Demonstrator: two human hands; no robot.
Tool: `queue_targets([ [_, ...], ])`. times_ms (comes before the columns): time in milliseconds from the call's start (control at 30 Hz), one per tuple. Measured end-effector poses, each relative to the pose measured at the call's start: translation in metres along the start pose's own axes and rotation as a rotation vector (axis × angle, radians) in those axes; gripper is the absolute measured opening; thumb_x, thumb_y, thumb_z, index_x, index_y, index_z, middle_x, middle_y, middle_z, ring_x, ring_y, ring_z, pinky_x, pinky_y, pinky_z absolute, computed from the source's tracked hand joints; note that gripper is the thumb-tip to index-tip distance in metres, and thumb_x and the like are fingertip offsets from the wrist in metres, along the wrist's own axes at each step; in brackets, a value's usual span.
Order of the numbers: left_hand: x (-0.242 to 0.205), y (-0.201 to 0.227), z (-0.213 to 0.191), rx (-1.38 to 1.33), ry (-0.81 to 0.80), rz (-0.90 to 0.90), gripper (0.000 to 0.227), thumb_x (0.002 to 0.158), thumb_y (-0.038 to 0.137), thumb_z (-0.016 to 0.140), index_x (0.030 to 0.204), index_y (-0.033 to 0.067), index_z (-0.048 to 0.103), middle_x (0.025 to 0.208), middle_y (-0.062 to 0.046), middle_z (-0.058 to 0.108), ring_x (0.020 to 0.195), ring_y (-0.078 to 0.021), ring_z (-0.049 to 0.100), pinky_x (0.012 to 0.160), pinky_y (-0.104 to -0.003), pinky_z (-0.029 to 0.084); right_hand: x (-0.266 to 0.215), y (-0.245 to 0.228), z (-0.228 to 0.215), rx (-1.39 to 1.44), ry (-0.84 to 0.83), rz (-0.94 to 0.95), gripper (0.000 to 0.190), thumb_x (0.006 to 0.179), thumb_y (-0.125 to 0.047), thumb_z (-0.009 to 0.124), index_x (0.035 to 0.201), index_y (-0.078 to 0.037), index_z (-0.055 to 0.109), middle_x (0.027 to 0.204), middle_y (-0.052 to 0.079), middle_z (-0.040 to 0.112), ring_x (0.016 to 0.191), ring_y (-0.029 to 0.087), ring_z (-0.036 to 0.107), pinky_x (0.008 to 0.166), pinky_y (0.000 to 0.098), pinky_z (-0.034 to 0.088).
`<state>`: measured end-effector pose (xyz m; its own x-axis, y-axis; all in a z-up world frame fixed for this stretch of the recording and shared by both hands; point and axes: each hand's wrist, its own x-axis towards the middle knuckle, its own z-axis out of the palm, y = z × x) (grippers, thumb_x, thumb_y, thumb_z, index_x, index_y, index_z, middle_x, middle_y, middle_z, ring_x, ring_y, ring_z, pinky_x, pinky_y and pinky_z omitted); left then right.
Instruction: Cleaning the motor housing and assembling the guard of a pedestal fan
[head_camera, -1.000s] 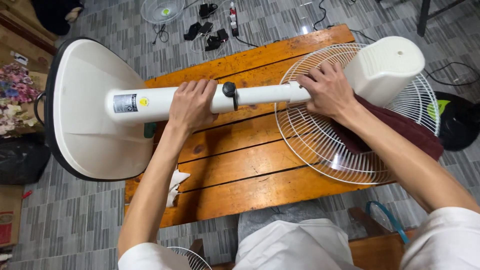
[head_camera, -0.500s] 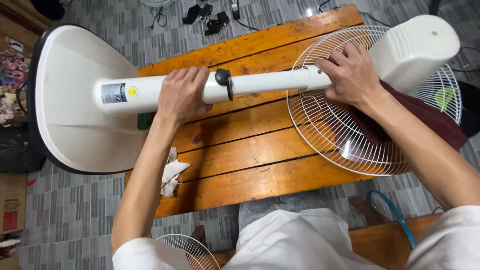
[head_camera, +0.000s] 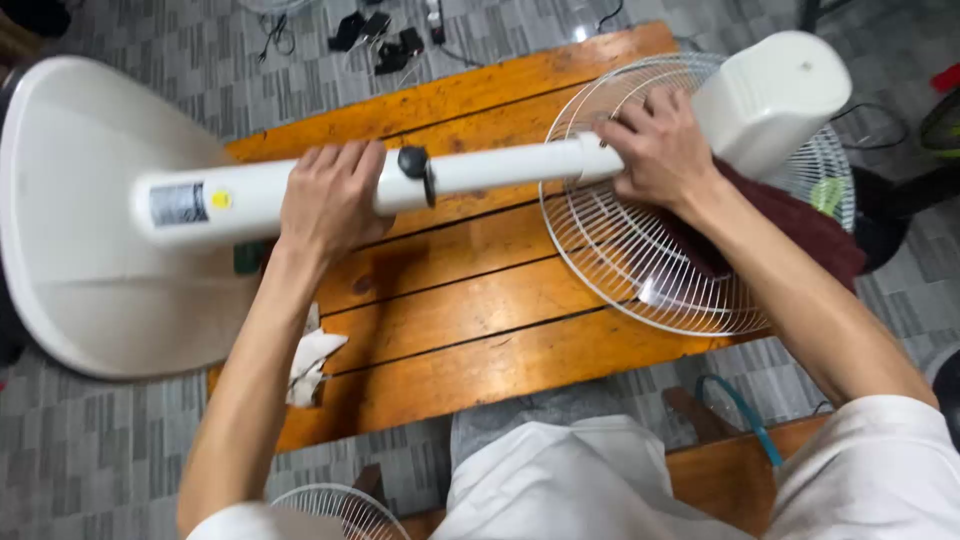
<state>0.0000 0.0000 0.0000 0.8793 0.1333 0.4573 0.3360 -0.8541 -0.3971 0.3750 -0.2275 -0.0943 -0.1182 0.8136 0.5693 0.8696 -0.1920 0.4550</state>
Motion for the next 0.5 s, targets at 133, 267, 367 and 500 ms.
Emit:
queue_targets([
  [133,-0.001,-0.003,-0.017,-0.004,-0.026,0.003,0.063,0.064,0.041,0.085,0.117,0.0141,0.064,0.100,-0.003,0.069,0.082,-0.0225,0.069,0.076,-0.035,0.054,0.000,0.007,0.003,0.022,-0.032,-0.031,0.051,0.073,-0.047,0.083,0.121,-0.030,0.076,0.087,-0.008,0.059,0.085,0.012,0.048,0.083,0.0291,0.045],
  [267,-0.007,-0.004,-0.023,0.019,-0.028,-0.009,0.062,0.063,0.038,0.084,0.116,0.0137,0.064,0.099,-0.002,0.070,0.081,-0.0212,0.070,0.074,-0.034,0.055,0.008,-0.001,-0.018,0.092,-0.020,0.011,0.053,0.063,-0.035,0.082,0.114,-0.026,0.076,0.088,-0.008,0.060,0.087,0.015,0.047,0.082,0.0310,0.041],
  [367,-0.010,-0.016,-0.007,-0.007,-0.035,-0.047,0.062,0.062,0.033,0.089,0.115,0.0108,0.066,0.102,-0.006,0.072,0.083,-0.0243,0.070,0.075,-0.036,0.056,0.021,0.004,-0.001,0.114,-0.024,-0.038,0.049,0.079,-0.053,0.079,0.119,-0.024,0.075,0.096,-0.003,0.065,0.085,0.015,0.054,0.081,0.0320,0.046],
  [500,-0.037,-0.023,0.032,0.004,0.043,-0.053,0.084,0.036,0.042,0.092,0.112,0.0179,0.064,0.100,0.000,0.069,0.092,-0.0226,0.072,0.086,-0.035,0.055,0.010,-0.013,0.034,0.225,0.118,-0.014,0.053,0.058,-0.033,0.073,0.111,-0.029,0.073,0.089,0.000,0.056,0.084,0.024,0.055,0.081,0.0421,0.046],
])
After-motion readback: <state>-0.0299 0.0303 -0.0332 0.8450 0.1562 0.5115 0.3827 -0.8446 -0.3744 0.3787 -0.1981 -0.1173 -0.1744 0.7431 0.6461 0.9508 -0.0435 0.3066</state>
